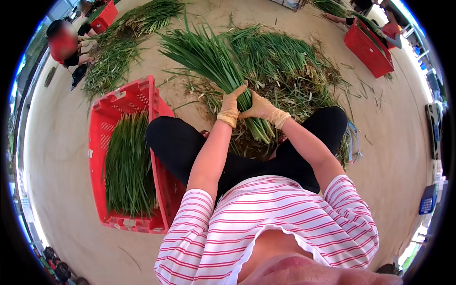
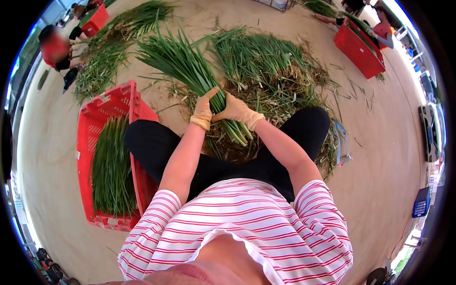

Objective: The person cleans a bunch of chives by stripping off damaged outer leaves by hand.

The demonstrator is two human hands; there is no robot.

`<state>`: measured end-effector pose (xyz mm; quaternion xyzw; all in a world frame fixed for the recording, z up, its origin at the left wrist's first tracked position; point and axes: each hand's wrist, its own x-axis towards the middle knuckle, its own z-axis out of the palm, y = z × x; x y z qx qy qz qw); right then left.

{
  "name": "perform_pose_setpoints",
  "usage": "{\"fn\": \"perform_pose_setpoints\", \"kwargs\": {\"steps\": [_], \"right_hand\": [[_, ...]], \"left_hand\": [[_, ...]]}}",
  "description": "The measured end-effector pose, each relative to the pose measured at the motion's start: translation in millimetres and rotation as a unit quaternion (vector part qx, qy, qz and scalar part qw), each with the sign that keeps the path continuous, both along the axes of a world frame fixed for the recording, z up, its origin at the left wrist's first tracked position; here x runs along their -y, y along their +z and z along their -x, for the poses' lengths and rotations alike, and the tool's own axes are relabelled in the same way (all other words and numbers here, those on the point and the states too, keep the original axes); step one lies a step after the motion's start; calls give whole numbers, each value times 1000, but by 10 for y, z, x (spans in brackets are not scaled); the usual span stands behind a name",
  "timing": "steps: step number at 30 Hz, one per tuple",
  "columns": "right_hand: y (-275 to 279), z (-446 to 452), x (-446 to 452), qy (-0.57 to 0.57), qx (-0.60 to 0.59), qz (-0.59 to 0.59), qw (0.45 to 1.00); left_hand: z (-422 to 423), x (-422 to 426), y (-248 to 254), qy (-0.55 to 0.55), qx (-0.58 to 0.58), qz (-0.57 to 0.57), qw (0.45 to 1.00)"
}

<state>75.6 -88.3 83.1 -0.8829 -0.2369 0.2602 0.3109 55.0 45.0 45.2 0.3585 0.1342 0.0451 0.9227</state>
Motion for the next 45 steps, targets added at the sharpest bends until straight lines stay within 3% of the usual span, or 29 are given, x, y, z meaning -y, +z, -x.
{"fn": "perform_pose_setpoints", "kwargs": {"steps": [1,3,5,8,11,13,16,19,21,23,25,26,28,35,37,39,40,41,43,45], "right_hand": [[-79,41,-53,-51,14,-39,998],[-172,8,-22,-45,-5,-58,997],[-306,-79,75,19,-80,-147,986],[-397,-60,157,88,-136,-149,976],[-452,49,206,112,-175,-170,963],[-461,70,226,108,-171,-177,963],[-333,46,268,139,-131,-90,977],[84,-197,421,154,135,11,979],[503,-478,516,107,115,16,987],[1027,-545,578,-23,105,-39,993],[1256,-616,635,-111,56,-287,950],[1370,-634,662,-117,59,-287,949],[1598,-631,664,-125,95,-446,881],[1808,-736,375,-77,196,-507,836],[1856,-771,315,-65,198,-493,845],[1901,-790,244,-28,214,-373,902],[1912,-758,199,-2,292,-346,892],[1936,-734,178,-1,293,-346,891],[2044,-645,141,57,582,-161,795],[1972,-745,108,87,582,-97,803]], "left_hand": [[32,12,-16,9,43,-26,999],[64,-43,-54,-13,31,-106,994],[64,-155,-18,-62,62,-169,982],[45,-274,4,-115,61,-231,964],[120,-181,119,-171,94,-153,969],[159,-94,92,-128,104,-146,975],[133,-64,-40,-88,92,-236,963],[80,-84,-192,-104,118,-266,951],[118,-77,-138,-104,116,-279,948],[152,-81,-105,-113,105,-348,925],[119,-63,-211,-118,108,-324,932],[120,-47,-204,-116,121,-318,933],[127,-28,-198,-120,137,-312,932],[175,-22,-234,-160,125,-339,919],[210,1,-171,-163,109,-335,921],[249,20,-91,-176,95,-330,923],[266,36,-43,-175,96,-330,923],[284,58,3,-167,103,-332,923],[287,70,2,-156,108,-333,924],[264,67,-66,-175,118,-301,930]]}}
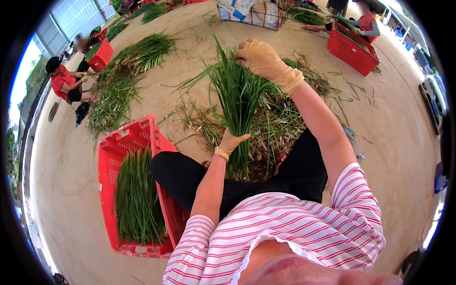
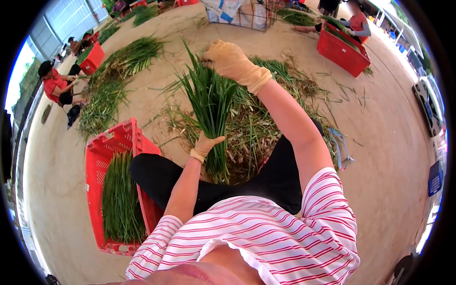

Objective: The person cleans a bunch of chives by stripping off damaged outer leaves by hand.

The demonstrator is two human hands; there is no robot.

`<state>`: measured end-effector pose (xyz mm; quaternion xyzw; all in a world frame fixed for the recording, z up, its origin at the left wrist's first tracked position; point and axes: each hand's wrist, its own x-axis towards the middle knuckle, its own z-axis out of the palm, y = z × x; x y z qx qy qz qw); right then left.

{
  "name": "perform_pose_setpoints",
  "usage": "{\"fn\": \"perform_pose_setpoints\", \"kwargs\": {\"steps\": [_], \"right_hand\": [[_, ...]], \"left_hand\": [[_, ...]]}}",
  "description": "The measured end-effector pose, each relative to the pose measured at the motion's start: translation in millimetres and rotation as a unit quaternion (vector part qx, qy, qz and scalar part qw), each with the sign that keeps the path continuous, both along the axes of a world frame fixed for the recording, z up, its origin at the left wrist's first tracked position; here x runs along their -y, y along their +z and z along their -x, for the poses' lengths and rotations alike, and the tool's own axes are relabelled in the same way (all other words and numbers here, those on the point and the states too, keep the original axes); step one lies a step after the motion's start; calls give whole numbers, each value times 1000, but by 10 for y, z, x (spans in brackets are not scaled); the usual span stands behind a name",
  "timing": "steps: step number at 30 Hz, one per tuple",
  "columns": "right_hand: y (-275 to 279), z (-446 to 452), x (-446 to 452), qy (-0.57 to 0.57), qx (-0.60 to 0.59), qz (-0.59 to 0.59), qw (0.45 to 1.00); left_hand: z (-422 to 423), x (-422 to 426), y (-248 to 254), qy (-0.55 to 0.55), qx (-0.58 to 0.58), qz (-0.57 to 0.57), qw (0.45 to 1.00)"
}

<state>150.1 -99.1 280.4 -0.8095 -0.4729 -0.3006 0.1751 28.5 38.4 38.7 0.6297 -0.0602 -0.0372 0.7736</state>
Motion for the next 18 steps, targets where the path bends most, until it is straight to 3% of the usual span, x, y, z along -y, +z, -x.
{"fn": "perform_pose_setpoints", "kwargs": {"steps": [2,4,5,6,7,10,14,15,17,18], "right_hand": [[-68,-83,18,-16,4,69,998],[-66,-96,22,40,-190,-177,965],[-32,-129,45,44,-190,-170,966],[15,-151,102,94,-255,-336,902],[33,-163,163,137,-310,-491,803],[42,-192,405,142,-389,-403,816],[21,-29,307,92,-227,-369,897],[9,-3,335,90,-228,-369,897],[-30,40,435,114,-377,-347,851],[-60,61,477,109,-379,-350,850]], "left_hand": [[-32,-12,-78,-12,3,5,1000],[-49,-22,-76,-20,7,12,1000],[-61,-16,-82,-18,6,5,1000],[-37,-5,-73,-15,1,-2,1000],[-13,-5,-51,-13,-2,1,1000],[-35,-2,-31,-7,-17,-20,1000],[-44,0,-62,-1,-5,-5,1000],[-43,-7,-56,3,0,-12,1000],[-38,-15,-49,4,-5,-14,1000],[-39,-31,-69,5,-8,-18,1000]]}}
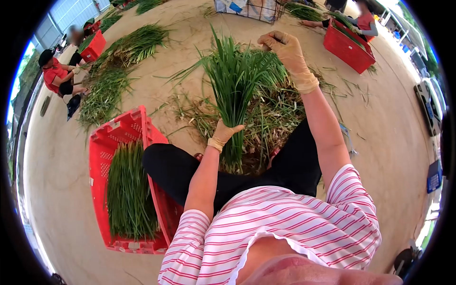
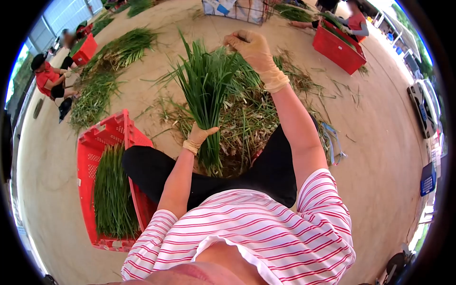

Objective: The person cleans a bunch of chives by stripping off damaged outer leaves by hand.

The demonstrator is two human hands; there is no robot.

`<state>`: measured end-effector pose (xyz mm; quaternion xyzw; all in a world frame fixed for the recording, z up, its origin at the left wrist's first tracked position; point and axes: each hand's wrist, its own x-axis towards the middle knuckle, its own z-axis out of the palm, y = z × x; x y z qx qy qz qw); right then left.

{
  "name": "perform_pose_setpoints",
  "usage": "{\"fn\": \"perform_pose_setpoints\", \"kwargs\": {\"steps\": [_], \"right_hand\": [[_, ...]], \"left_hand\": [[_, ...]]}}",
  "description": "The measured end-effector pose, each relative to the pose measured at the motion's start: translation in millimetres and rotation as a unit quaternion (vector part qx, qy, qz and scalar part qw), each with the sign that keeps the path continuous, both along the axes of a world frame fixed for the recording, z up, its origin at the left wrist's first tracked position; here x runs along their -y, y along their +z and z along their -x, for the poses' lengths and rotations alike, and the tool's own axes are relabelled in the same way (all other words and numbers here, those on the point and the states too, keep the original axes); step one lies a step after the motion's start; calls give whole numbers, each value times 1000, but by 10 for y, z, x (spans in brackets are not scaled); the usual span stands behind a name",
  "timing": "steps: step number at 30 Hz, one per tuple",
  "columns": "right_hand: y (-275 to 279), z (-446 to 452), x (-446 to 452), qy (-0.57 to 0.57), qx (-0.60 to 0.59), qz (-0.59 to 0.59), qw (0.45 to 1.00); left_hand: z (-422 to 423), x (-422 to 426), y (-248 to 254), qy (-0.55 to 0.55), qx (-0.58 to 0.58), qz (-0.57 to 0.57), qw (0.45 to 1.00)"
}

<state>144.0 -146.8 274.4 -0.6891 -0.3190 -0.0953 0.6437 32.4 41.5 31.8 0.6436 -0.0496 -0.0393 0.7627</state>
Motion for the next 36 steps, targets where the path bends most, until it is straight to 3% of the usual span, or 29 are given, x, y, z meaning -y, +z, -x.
{"fn": "perform_pose_setpoints", "kwargs": {"steps": [2,6,8,10,13,16,17,18,19,21,22,23,24,25,26,28,30,32,36], "right_hand": [[-47,31,62,-42,-9,80,996],[-193,238,101,-33,39,131,990],[-246,339,101,-72,66,313,945],[-330,366,72,-86,128,336,929],[-442,432,3,-162,250,501,813],[-641,339,-43,-168,266,502,806],[-675,328,-3,-205,239,433,845],[-625,308,26,-204,239,433,845],[-581,259,79,-213,174,302,913],[-537,189,134,-181,83,47,979],[-467,215,232,-183,81,47,979],[-369,246,385,-7,-25,14,1000],[-320,262,472,169,-130,-20,977],[-341,243,446,223,-139,-49,964],[-363,240,423,221,-139,-49,964],[-294,372,167,88,-64,18,994],[-360,313,29,74,-117,31,990],[-446,241,-86,-60,-67,249,964],[-363,243,-230,-64,-175,344,920]], "left_hand": [[-30,-28,-35,-14,-2,-4,1000],[-13,-33,1,6,-1,-23,1000],[-10,-32,14,10,20,-30,999],[-5,-34,12,8,10,-42,999],[11,-35,65,-1,10,-40,999],[31,-18,78,8,-9,-33,999],[21,-15,58,8,8,-17,1000],[18,-9,66,10,25,0,1000],[20,-9,69,12,23,1,1000],[39,-12,72,22,-6,17,1000],[20,-20,37,20,-8,17,1000],[-5,-34,5,8,-7,14,1000],[-16,-35,13,-4,-6,11,1000],[-15,-31,18,-6,-6,11,1000],[-13,-23,22,3,-7,15,1000],[22,-2,45,6,-13,15,1000],[23,11,78,9,25,13,1000],[25,1,30,-1,27,8,1000],[9,-31,1,-13,17,-16,1000]]}}
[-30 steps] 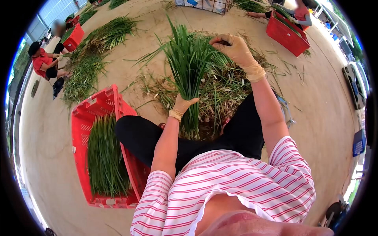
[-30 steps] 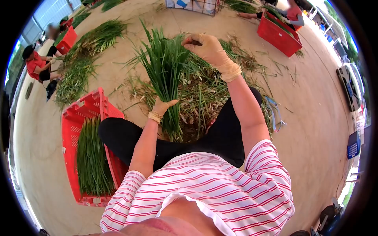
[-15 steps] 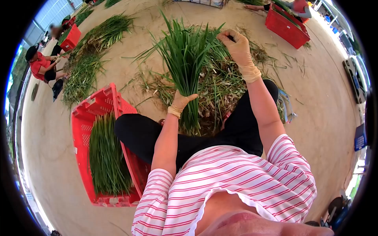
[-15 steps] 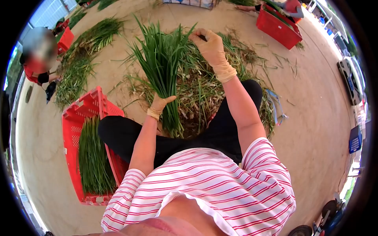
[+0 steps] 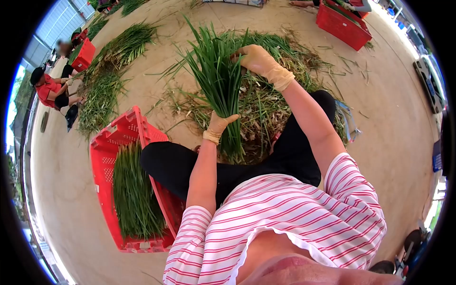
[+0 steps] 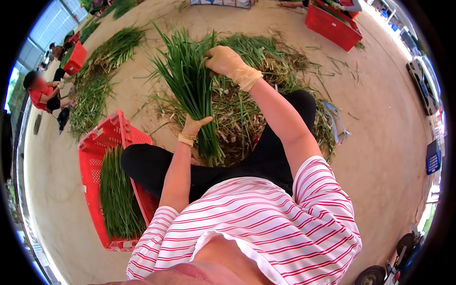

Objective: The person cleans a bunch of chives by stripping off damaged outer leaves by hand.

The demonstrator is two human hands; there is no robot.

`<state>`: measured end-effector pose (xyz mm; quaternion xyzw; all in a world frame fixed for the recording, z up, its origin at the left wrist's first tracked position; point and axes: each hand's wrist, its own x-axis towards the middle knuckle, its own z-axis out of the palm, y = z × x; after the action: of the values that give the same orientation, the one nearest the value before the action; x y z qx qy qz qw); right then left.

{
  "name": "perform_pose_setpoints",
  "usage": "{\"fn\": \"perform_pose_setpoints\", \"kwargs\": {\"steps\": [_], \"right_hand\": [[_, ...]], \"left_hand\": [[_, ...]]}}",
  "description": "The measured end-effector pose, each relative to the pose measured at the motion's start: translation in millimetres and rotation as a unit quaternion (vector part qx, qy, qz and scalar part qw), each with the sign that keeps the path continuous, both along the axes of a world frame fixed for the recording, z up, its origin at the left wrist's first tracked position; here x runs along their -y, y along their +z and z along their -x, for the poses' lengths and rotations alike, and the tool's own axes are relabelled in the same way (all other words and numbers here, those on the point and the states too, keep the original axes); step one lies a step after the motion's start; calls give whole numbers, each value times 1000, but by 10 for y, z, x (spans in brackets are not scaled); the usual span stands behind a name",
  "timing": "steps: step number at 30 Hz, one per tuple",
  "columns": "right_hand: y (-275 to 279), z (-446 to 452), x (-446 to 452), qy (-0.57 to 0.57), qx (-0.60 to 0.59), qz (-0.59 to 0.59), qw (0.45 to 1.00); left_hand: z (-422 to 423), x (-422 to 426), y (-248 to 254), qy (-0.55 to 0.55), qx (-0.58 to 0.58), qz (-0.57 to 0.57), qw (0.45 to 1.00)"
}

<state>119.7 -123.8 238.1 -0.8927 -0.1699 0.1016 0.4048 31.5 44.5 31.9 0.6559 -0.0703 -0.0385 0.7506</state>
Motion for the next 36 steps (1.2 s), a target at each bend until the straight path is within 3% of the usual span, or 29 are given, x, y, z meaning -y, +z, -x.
{"fn": "perform_pose_setpoints", "kwargs": {"steps": [8,10,13,17,23,26,29,31,34,36], "right_hand": [[-175,6,-29,-13,86,-63,994],[-226,-37,-12,-1,-74,-133,988],[-299,-125,24,12,-152,-184,971],[-380,-163,34,-5,-149,-209,967],[-434,-215,-20,3,-121,-151,981],[-501,-257,-9,27,-63,-165,984],[-286,-49,27,23,-3,-83,996],[-253,-4,94,68,281,117,950],[-146,-18,216,132,348,188,909],[-57,-18,300,133,319,242,906]], "left_hand": [[-41,-5,-64,-6,21,13,1000],[-30,2,-27,-6,18,6,1000],[7,10,24,10,26,-14,1000],[29,24,72,-1,3,6,1000],[3,25,6,-14,8,16,1000],[-7,23,-11,-14,15,29,999],[-15,13,-10,-9,22,19,1000],[-20,3,-4,-4,25,1,1000],[-25,-6,-5,-1,6,-14,1000],[-31,-2,-24,3,6,-17,1000]]}}
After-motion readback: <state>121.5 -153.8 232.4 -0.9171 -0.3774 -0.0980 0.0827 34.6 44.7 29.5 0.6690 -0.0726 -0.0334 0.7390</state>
